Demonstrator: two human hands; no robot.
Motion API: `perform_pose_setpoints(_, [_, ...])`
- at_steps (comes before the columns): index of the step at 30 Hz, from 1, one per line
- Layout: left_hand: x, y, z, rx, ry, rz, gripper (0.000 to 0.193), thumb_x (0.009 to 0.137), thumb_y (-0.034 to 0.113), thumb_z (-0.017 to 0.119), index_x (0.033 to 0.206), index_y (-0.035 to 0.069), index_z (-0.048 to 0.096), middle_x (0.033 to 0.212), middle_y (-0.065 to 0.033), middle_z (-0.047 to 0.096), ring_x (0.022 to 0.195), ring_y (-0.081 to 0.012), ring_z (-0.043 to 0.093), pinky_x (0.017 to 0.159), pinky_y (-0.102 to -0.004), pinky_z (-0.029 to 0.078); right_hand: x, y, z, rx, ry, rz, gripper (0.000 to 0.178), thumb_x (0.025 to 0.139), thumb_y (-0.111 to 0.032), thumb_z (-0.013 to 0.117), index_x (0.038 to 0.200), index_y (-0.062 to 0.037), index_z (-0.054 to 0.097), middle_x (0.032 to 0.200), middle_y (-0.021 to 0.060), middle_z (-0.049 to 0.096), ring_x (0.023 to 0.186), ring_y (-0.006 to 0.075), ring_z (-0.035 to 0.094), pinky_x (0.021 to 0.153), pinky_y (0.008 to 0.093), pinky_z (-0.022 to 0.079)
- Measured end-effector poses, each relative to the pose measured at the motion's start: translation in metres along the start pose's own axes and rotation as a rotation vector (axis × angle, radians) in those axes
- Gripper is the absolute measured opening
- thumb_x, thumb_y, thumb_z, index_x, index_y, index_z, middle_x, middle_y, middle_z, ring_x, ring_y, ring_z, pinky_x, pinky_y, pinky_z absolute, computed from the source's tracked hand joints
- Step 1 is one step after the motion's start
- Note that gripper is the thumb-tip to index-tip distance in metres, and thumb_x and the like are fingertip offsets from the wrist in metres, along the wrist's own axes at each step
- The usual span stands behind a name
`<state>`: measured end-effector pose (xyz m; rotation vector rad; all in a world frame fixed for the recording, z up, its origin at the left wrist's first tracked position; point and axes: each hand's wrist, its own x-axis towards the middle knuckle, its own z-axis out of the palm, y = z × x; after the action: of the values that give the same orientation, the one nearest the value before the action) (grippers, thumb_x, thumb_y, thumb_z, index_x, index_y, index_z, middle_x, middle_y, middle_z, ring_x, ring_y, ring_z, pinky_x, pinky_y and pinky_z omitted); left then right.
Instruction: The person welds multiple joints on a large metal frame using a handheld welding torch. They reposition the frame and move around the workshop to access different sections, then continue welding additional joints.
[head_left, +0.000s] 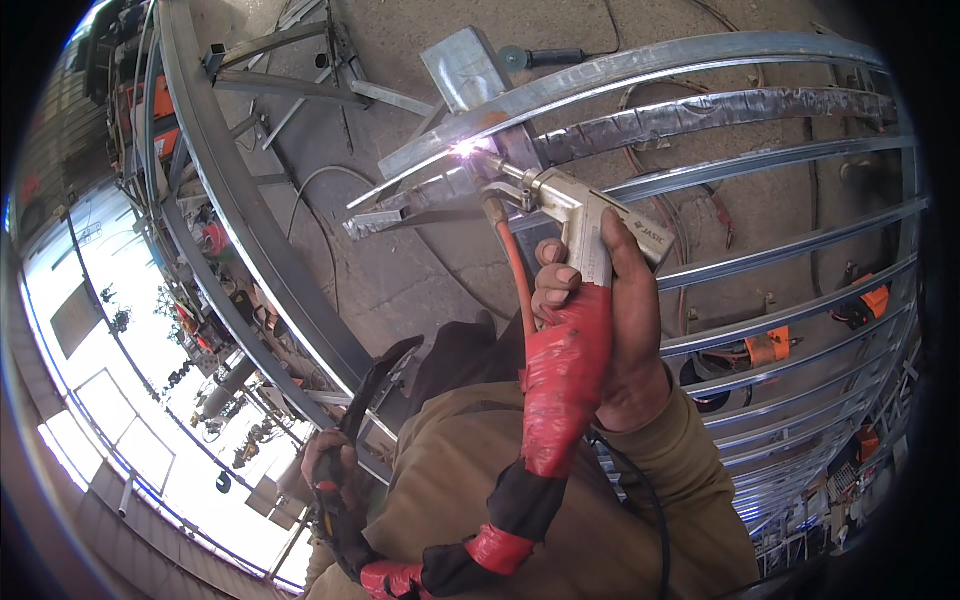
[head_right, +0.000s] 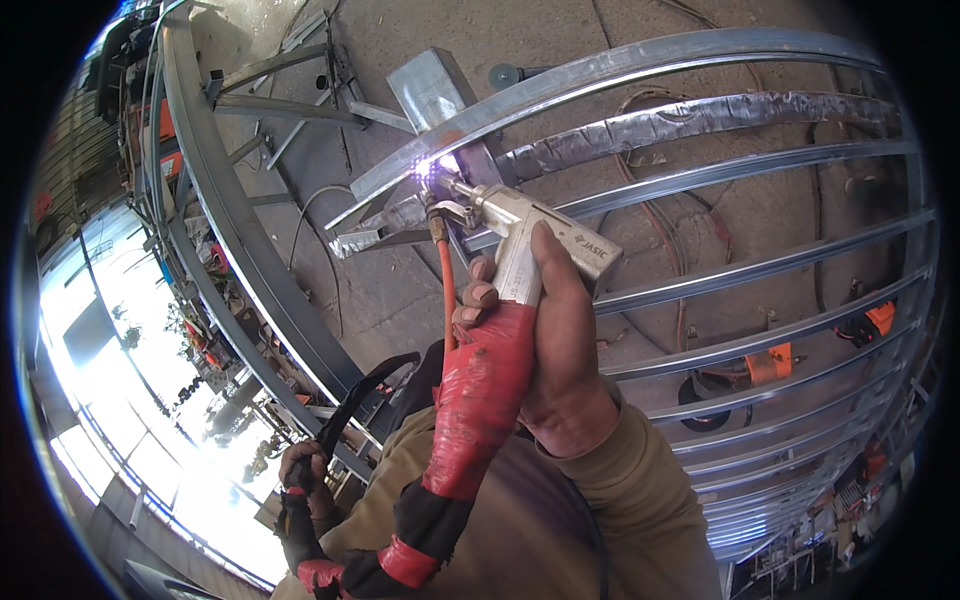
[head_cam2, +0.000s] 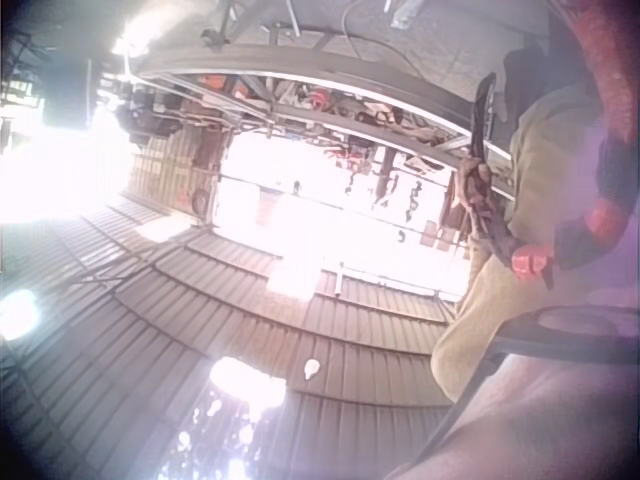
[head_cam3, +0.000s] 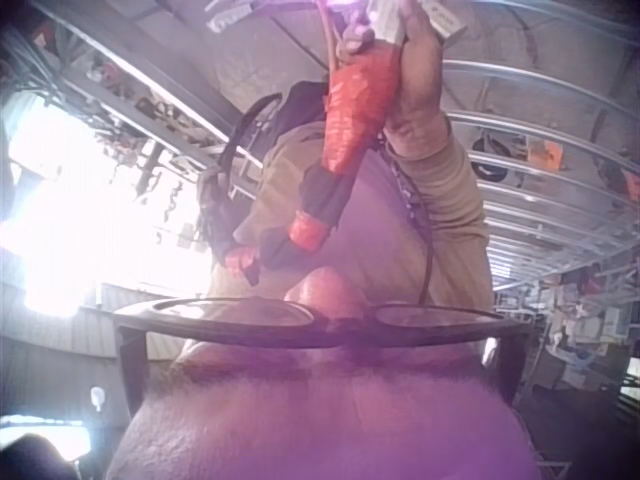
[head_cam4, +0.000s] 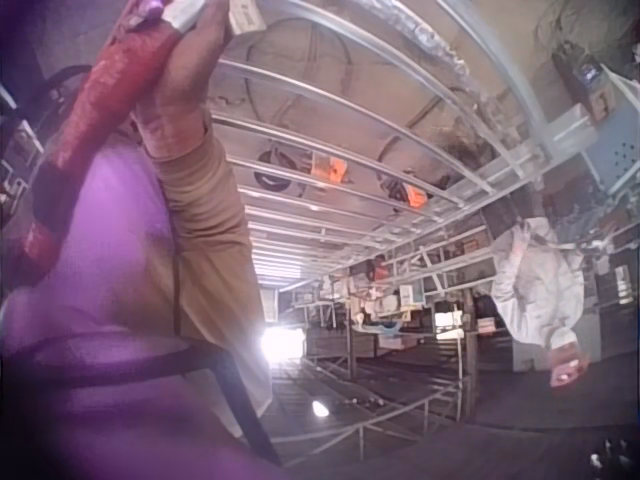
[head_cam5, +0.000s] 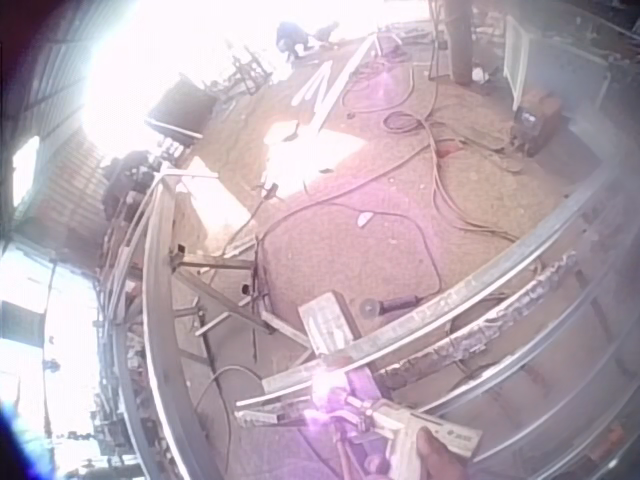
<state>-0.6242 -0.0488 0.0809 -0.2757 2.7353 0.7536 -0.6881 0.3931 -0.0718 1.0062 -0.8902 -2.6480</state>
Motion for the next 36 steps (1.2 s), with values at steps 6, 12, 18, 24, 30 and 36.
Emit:
perform_pose_setpoints(6, [0.0,0.011,0.003,-0.029,-0.006,-0.012,0.026,0.083,0.026,0.083,0.087,0.004,0.068,0.087,-0.0084,0.07,0.095,-0.0236,0.07,0.091,-0.0376,0.053,-0.001,0.003,-0.003,-0.011,0.021,-0.041,0.061,0.106,-0.061,0.045,0.105,-0.0012,0.055,0.076,0.0057,0.062,0.076,0.0227,0.067,0.075,0.0371,0.059])
perform_pose_setpoints(12, [0.001,0.013,0.006,-0.133,-0.016,0.004,0.025,0.083,0.023,0.083,0.086,0.004,0.067,0.087,-0.009,0.07,0.091,-0.0226,0.07,0.087,-0.0356,0.054,-0.003,0.004,0.003,0.006,-0.009,-0.018,0.061,0.106,-0.061,0.045,0.106,-0.0011,0.055,0.078,0.0061,0.062,0.076,0.0222,0.066,0.076,0.0372,0.059])
perform_pose_setpoints(18, [-0.002,0.006,0.011,-0.1,0.031,0.024,0.017,0.082,0.014,0.079,0.085,0.003,0.067,0.088,-0.0101,0.071,0.091,-0.0212,0.07,0.085,-0.0346,0.055,-0.018,0.008,0.009,-0.064,0.109,-0.141,0.045,0.107,-0.048,0.052,0.126,-0.0076,0.051,0.097,0.0052,0.06,0.073,0.0136,0.06,0.067,0.0335,0.056])
perform_pose_setpoints(24, [0.001,0.014,0.016,-0.093,-0.072,0.162,0.028,0.087,0.022,0.084,0.09,0.0,0.065,0.08,-0.0112,0.068,0.073,-0.0204,0.066,0.075,-0.0347,0.053,-0.044,-0.004,0.001,-0.008,0.011,-0.056,0.046,0.106,-0.051,0.053,0.119,-0.0076,0.057,0.106,0.0092,0.065,0.075,0.0166,0.066,0.069,0.0343,0.059])
perform_pose_setpoints(30, [0.008,0.006,0.017,-0.072,-0.126,0.286,0.027,0.086,0.018,0.083,0.091,0.0,0.065,0.079,-0.0117,0.068,0.073,-0.0206,0.066,0.072,-0.0324,0.054,-0.033,-0.005,-0.021,0.076,-0.007,-0.101,0.053,0.107,-0.055,0.049,0.122,-0.0041,0.054,0.097,0.0099,0.065,0.078,0.02,0.067,0.076,0.0353,0.059])
perform_pose_setpoints(36, [0.007,0.002,0.008,-0.143,-0.157,0.167,0.015,0.077,-0.001,0.073,0.088,0.003,0.065,0.086,-0.0107,0.068,0.087,-0.0253,0.069,0.094,-0.0393,0.052,-0.02,-0.008,-0.027,0.082,-0.08,-0.061,0.059,0.108,-0.057,0.044,0.119,0.0009,0.052,0.086,0.013,0.065,0.08,0.024,0.068,0.084,0.0364,0.058])
